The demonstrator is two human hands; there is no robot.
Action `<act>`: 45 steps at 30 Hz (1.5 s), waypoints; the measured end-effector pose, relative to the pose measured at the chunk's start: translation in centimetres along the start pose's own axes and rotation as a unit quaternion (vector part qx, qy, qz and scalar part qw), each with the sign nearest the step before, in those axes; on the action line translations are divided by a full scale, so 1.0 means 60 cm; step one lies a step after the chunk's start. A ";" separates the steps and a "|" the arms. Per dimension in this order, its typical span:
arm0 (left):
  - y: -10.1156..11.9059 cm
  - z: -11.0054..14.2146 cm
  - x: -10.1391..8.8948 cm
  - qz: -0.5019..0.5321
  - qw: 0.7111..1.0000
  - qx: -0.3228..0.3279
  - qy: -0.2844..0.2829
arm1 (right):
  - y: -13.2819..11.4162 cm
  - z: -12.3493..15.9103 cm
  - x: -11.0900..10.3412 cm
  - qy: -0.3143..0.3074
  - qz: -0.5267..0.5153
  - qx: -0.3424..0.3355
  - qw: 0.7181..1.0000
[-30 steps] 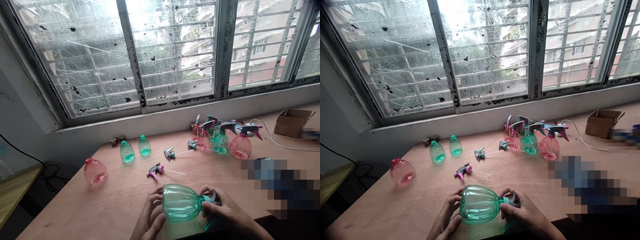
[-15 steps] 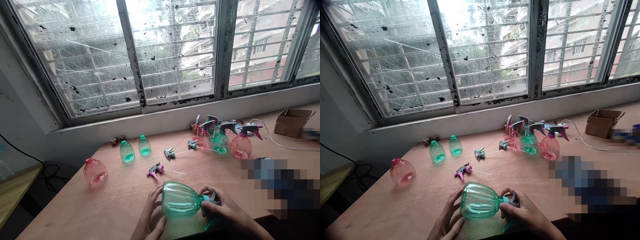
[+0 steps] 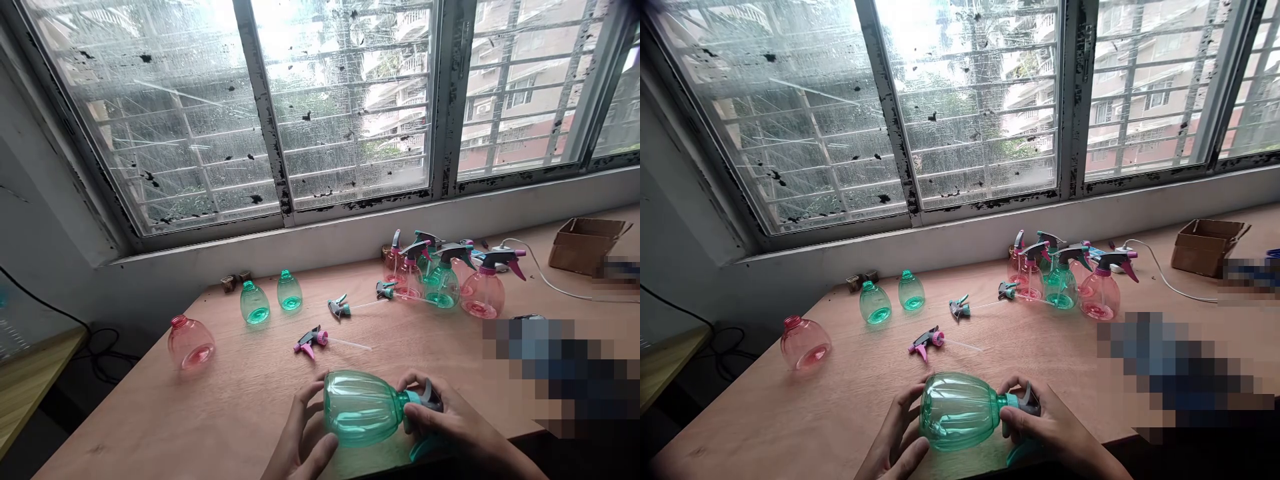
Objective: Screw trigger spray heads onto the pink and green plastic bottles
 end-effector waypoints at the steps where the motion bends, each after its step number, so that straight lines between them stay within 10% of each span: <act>1: -0.001 0.000 0.000 0.005 1.000 -0.004 -0.007 | 0.000 0.000 0.000 0.000 0.000 -0.001 1.000; 31: 0.015 -0.004 0.011 -0.085 0.993 0.063 -0.048 | -0.007 0.004 -0.002 -0.008 0.035 0.015 0.999; 45: 0.006 -0.008 0.002 -0.017 1.000 -0.011 -0.024 | -0.005 0.003 0.000 -0.014 0.018 0.003 1.000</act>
Point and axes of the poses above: each hand's wrist, its own z-axis away from the middle knuckle, its own x-axis out of the palm, y = z × x, the point moved 5 cm from there along -z, towards the middle knuckle, and after that the axes turned 14 degrees about z, right-handed, at the moved point
